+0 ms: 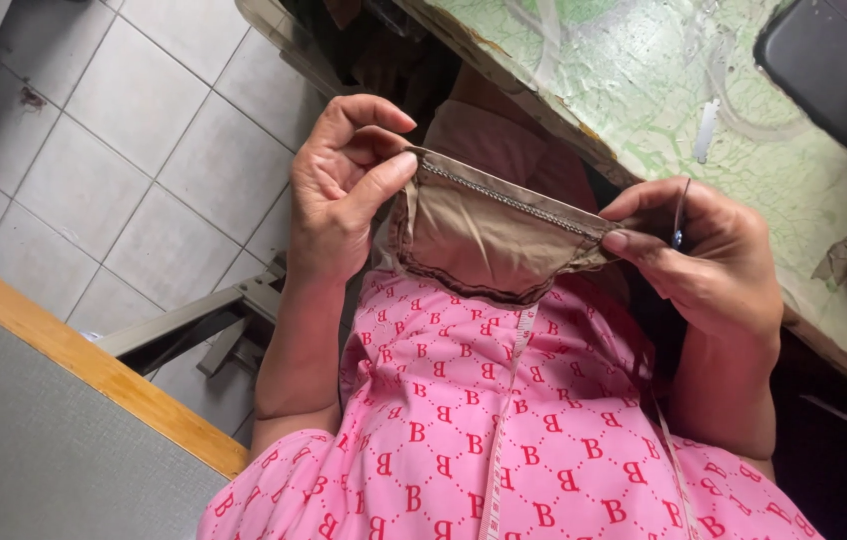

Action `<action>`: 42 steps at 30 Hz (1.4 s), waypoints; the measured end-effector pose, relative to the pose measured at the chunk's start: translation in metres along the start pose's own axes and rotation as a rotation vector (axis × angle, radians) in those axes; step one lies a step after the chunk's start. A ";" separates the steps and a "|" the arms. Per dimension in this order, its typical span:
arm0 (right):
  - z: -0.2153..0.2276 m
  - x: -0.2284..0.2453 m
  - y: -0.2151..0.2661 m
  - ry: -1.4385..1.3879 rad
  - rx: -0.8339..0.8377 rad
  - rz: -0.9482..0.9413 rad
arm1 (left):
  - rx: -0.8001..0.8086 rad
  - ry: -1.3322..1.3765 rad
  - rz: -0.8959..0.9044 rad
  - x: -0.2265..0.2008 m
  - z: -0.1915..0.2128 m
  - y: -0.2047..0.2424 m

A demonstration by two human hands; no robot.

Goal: Trimming excess threads and measuring a small fabric piece at a sewing workstation.

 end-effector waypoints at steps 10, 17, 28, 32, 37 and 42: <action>0.005 -0.003 -0.001 -0.054 -0.031 -0.042 | 0.004 -0.016 -0.032 0.002 0.004 0.000; 0.002 0.004 0.003 0.052 -0.090 -0.007 | 0.067 -0.093 -0.021 0.003 0.005 0.003; -0.048 0.063 0.034 0.450 -0.034 0.519 | 0.157 -0.484 -0.458 -0.065 -0.014 0.001; -0.094 0.070 0.048 0.689 -0.027 0.679 | 0.006 -0.636 -0.582 -0.064 0.003 0.004; -0.135 0.032 0.051 0.833 0.208 0.829 | -0.144 -0.297 -0.445 -0.020 0.028 -0.002; -0.160 0.018 0.047 0.917 0.289 0.917 | -0.159 0.168 -0.243 0.007 0.037 -0.007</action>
Point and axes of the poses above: each hand's wrist, its own y-axis away from the middle knuckle, its own z-axis out of the back of the hand, x = y × z, the point moved 10 cm from there along -y, towards the middle knuckle, and after that the axes turned 12 degrees about -z, right-handed, at the moved point
